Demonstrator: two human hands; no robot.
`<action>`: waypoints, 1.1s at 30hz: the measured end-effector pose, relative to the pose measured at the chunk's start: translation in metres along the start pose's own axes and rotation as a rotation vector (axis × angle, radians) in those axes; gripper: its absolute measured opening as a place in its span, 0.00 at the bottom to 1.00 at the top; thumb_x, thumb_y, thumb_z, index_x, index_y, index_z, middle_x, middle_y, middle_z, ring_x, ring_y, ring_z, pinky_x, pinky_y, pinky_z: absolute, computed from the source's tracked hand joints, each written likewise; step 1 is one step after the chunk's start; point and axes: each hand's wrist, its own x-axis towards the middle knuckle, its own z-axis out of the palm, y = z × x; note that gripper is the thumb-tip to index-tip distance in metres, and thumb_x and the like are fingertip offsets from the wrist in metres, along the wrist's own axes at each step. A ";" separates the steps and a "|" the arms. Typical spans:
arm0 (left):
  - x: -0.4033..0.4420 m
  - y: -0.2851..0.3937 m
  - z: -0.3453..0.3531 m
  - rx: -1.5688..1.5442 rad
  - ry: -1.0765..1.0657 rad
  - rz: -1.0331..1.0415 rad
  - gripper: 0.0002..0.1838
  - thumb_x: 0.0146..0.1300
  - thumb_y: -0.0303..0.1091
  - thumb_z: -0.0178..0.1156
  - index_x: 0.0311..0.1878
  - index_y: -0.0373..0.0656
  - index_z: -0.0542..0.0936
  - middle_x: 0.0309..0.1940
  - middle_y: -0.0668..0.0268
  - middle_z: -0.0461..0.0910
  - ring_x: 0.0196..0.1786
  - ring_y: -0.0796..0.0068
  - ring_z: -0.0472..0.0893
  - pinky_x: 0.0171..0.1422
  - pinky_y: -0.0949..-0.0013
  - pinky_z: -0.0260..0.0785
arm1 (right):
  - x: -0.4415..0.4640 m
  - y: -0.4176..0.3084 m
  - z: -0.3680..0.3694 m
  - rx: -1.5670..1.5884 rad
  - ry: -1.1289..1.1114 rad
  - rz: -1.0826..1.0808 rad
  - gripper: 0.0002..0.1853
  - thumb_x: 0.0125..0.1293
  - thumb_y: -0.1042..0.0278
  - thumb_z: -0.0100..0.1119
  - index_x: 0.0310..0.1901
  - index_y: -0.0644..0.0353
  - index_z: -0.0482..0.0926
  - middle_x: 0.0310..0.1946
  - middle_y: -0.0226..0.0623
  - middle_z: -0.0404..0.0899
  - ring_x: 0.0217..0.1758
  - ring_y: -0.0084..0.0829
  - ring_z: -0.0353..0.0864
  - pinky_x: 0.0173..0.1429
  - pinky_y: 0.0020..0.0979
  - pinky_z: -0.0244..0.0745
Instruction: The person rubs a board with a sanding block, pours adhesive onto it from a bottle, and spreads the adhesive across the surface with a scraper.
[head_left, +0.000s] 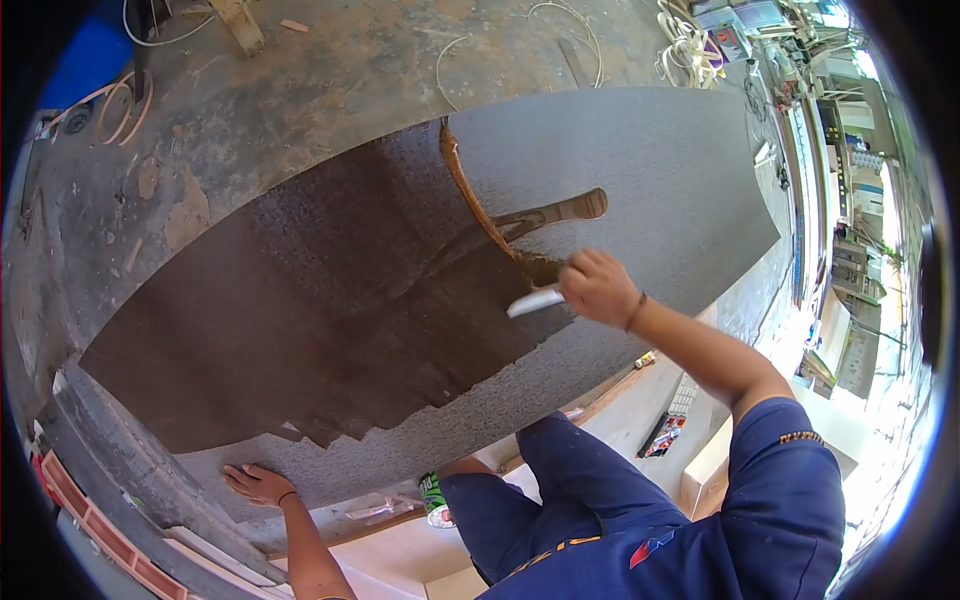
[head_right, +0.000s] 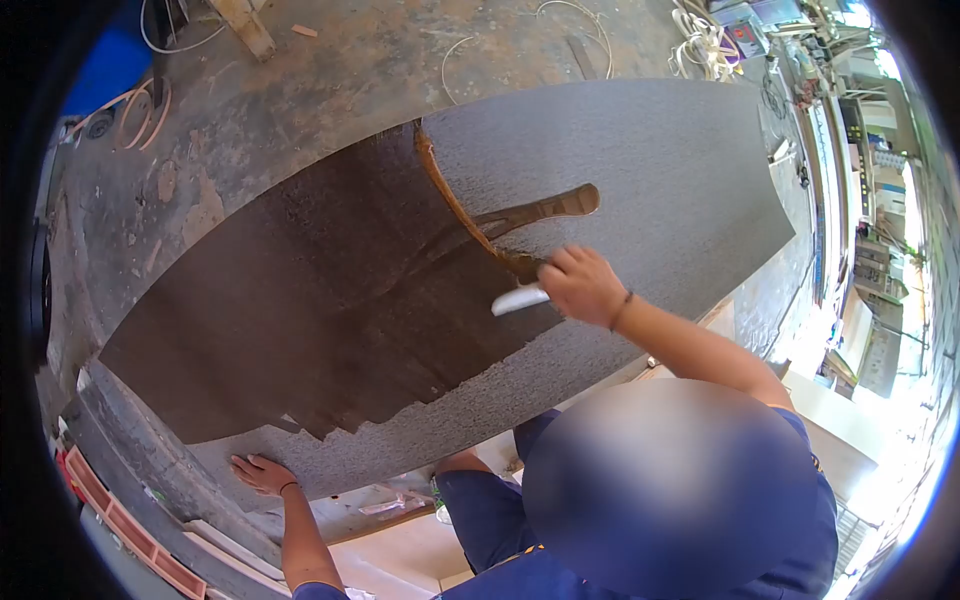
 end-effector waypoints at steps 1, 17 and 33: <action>-0.002 -0.001 -0.001 0.008 -0.003 -0.003 0.29 0.71 0.56 0.37 0.72 0.60 0.60 0.74 0.69 0.55 0.74 0.65 0.55 0.71 0.43 0.49 | 0.021 0.005 0.000 -0.013 0.044 -0.012 0.06 0.55 0.65 0.57 0.32 0.54 0.72 0.32 0.34 0.70 0.37 0.35 0.73 0.39 0.35 0.69; -0.003 -0.001 0.000 -0.007 0.001 0.007 0.28 0.71 0.55 0.37 0.72 0.61 0.60 0.74 0.70 0.53 0.74 0.60 0.54 0.73 0.45 0.47 | 0.259 0.052 -0.107 0.007 0.695 0.094 0.15 0.58 0.61 0.63 0.41 0.58 0.70 0.35 0.44 0.76 0.35 0.52 0.79 0.36 0.47 0.74; 0.004 -0.006 0.004 0.030 -0.024 0.005 0.29 0.71 0.58 0.34 0.73 0.63 0.59 0.74 0.72 0.53 0.75 0.64 0.54 0.71 0.42 0.48 | -0.011 0.089 -0.035 0.107 -0.166 0.432 0.16 0.60 0.59 0.61 0.40 0.62 0.72 0.39 0.44 0.75 0.45 0.46 0.76 0.48 0.41 0.73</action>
